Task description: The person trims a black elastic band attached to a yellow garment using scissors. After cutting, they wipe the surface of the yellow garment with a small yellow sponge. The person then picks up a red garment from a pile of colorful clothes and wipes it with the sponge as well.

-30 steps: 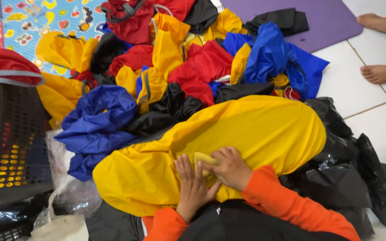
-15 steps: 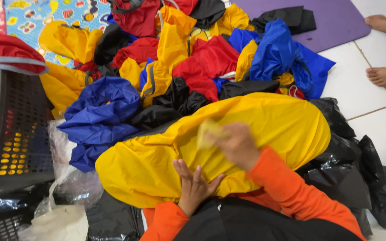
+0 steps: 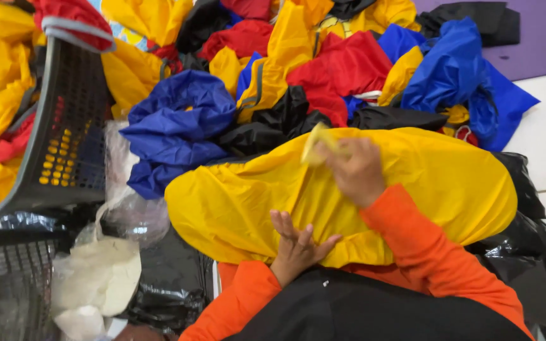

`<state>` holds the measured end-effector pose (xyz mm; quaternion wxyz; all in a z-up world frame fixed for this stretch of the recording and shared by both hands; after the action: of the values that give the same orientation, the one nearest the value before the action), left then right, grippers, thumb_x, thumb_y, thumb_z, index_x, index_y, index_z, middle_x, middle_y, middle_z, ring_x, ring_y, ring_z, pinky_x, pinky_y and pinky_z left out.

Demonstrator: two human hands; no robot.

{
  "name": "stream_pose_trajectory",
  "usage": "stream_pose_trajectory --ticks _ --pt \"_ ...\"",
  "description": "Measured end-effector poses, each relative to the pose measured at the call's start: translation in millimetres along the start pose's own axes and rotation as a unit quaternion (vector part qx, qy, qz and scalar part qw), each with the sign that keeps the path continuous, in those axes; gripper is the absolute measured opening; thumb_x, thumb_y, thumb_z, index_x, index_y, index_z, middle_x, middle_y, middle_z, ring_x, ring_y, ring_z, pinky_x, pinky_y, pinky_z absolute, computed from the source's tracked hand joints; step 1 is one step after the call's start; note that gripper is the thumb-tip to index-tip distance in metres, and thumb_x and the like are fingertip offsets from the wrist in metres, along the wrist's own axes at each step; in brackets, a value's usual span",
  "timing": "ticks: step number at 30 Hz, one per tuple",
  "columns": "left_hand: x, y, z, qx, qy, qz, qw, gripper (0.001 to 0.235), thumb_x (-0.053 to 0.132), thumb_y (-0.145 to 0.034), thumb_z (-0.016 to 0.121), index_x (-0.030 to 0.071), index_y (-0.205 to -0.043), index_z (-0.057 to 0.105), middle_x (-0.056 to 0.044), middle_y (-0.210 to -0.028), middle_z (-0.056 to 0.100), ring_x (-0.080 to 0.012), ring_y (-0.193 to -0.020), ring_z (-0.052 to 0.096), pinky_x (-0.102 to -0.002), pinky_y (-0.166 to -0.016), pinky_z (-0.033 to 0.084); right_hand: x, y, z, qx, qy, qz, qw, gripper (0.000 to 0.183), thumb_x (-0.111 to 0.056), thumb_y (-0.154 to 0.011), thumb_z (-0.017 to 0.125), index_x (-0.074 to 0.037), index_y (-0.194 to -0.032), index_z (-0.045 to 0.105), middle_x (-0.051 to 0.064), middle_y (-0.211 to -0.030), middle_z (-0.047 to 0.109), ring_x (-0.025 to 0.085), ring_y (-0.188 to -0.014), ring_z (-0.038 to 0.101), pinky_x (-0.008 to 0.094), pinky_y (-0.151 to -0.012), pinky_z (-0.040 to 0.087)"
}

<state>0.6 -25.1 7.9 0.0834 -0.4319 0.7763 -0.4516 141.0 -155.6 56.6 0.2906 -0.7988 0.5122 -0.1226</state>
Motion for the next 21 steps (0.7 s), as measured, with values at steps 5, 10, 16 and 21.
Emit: stream_pose_trajectory --ticks 5,10,16,21 --pt "-12.0 25.4 10.9 0.048 0.023 -0.015 0.998 0.089 0.052 -0.086 0.069 0.023 -0.16 0.029 -0.027 -0.165 0.011 -0.0633 -0.146 0.021 -0.083 -0.108 0.033 -87.6 38.7 14.9 -0.056 -0.143 -0.17 0.973 0.024 -0.031 -0.095 0.058 -0.031 -0.112 0.075 0.005 -0.104 0.057 0.028 -0.089 0.056 0.042 -0.077 0.046" --pt "-16.1 6.1 -0.5 0.068 0.095 -0.044 0.992 0.079 0.04 -0.088 0.073 0.021 -0.156 0.038 -0.034 -0.164 0.01 -0.0663 -0.144 0.027 -0.08 -0.108 0.037 18.9 5.9 42.3 0.007 0.036 -0.057 0.998 0.033 -0.02 -0.095 0.063 -0.033 -0.123 0.076 0.006 -0.106 0.057 0.031 -0.092 0.057 0.044 -0.073 0.048" --pt "-97.8 -44.1 -62.1 -0.088 -0.063 -0.106 0.988 0.043 0.037 -0.095 0.066 0.022 -0.136 0.066 -0.008 -0.151 0.056 -0.0385 -0.146 0.041 -0.063 -0.121 0.023 -69.7 9.8 -9.0 -0.024 -0.148 -0.081 0.985 0.016 -0.027 -0.095 0.068 -0.025 -0.107 0.077 0.013 -0.107 0.059 0.036 -0.092 0.059 0.046 -0.079 0.048" --pt "-191.2 -39.6 -78.1 -0.23 -0.148 -0.191 0.943 0.049 0.05 -0.1 0.062 0.021 -0.14 0.064 -0.011 -0.151 0.056 -0.0404 -0.144 0.043 -0.07 -0.116 0.02 -121.2 30.1 32.4 -0.132 -0.12 -0.131 0.975 0.032 -0.041 -0.094 0.062 -0.03 -0.122 0.072 0.007 -0.109 0.059 0.029 -0.094 0.058 0.043 -0.074 0.046"
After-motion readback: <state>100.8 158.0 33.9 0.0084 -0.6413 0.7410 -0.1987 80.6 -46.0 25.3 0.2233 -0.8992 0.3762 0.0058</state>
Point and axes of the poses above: each hand's wrist, its own y-axis away from the middle knuckle, its own z-axis out of the palm, x = y × z, the point moved 9 cm from there along -y, towards the middle knuckle
